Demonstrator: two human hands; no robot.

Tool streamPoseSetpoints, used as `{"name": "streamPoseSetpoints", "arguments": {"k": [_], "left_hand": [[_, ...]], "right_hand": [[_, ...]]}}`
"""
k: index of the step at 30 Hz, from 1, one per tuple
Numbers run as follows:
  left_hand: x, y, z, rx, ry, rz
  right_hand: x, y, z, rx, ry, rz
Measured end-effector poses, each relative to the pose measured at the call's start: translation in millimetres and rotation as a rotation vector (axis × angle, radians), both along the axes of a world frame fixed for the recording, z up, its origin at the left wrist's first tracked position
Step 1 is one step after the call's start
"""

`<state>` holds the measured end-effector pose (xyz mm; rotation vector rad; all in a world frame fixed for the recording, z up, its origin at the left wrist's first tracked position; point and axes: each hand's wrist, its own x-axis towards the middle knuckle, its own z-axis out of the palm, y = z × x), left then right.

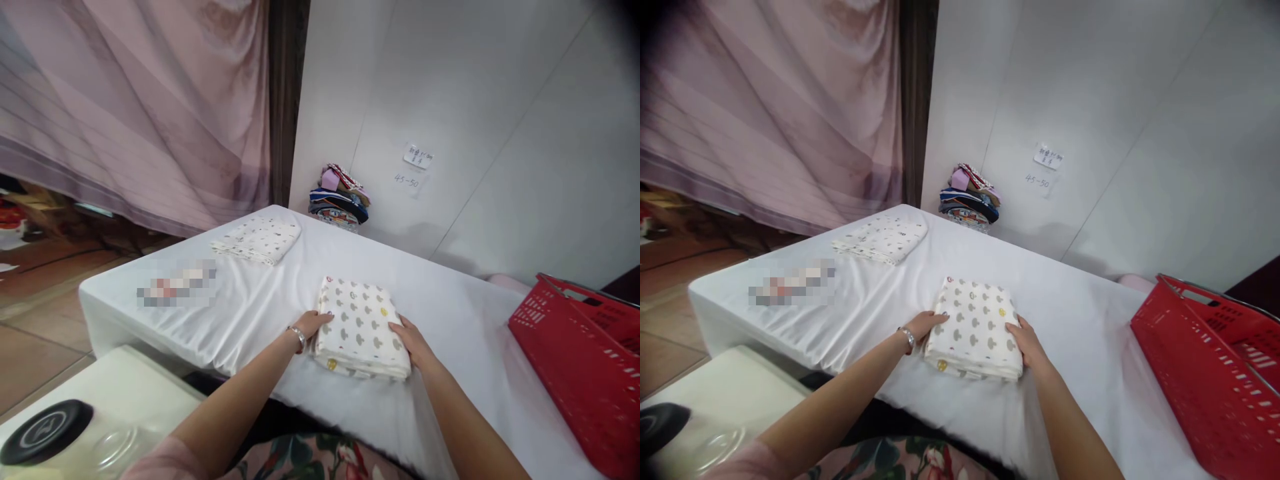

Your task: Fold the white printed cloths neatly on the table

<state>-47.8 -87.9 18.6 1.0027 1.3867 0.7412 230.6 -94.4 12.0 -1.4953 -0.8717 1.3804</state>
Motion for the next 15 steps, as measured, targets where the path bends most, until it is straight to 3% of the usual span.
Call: {"name": "streamPoseSetpoints", "arguments": {"k": [4, 8, 12, 15], "left_hand": [[4, -3, 2.9, 0.020, 0.027, 0.015], [14, 0, 20.6, 0.213, 0.263, 0.026], [32, 3, 39.6, 0.426, 0.506, -0.109], [47, 2, 44.4, 0.490, 0.632, -0.221]], "right_hand": [[-4, 4, -0.2, 0.049, -0.105, -0.044], [-14, 3, 12.5, 0.276, -0.321, -0.026], [-30, -6, 37.3, 0.298, -0.820, 0.267], [-43, -15, 57.0, 0.428, -1.120, 0.418]]}}
